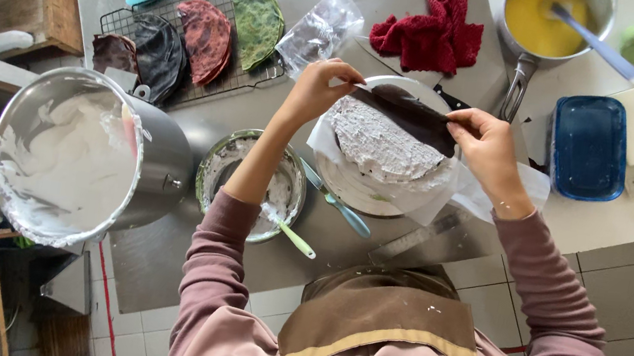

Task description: The person places thin dark cake layers onto a turntable and spreads white frosting over each layer using a small spatula.

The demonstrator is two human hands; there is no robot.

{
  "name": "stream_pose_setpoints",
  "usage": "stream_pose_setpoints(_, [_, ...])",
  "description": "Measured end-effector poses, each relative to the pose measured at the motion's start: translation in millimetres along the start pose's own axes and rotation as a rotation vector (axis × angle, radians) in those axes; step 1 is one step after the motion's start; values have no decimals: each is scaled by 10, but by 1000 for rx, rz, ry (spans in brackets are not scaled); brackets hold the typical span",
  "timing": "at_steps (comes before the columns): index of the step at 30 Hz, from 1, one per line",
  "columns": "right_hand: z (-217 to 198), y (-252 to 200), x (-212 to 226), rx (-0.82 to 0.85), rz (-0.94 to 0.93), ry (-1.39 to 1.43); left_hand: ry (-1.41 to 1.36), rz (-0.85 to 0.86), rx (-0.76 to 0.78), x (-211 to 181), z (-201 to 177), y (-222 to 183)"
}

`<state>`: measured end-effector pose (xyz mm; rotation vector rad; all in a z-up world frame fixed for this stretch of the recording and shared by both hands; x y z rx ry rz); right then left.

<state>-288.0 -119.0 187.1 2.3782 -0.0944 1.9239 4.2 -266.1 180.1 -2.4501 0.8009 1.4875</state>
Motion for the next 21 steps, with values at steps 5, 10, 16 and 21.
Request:
stream_pose_setpoints(5, [1, 31, -121, -66, -29, -84, 129, -19, -4, 50, 78, 176])
stream_pose_setpoints(10, [-7, -8, -161, -75, 2, -55, 144, 38, 40, 116, 61, 215])
stream_pose_setpoints(16, [41, -34, -63, -84, -18, -100, 230, 73, 75, 133, 36, 295])
stream_pose_setpoints(21, [181, -226, 35, -104, -131, -219, 326, 80, 113, 288, 68, 213])
Point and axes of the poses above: each hand's wrist, its own y-axis towards the middle knuckle, its own z-axis out of the palm, x = y × z, the point moved 2 cm from there along y, towards the middle knuckle, and after that the axes turned 4 degrees about -z, right-handed, at the moved point
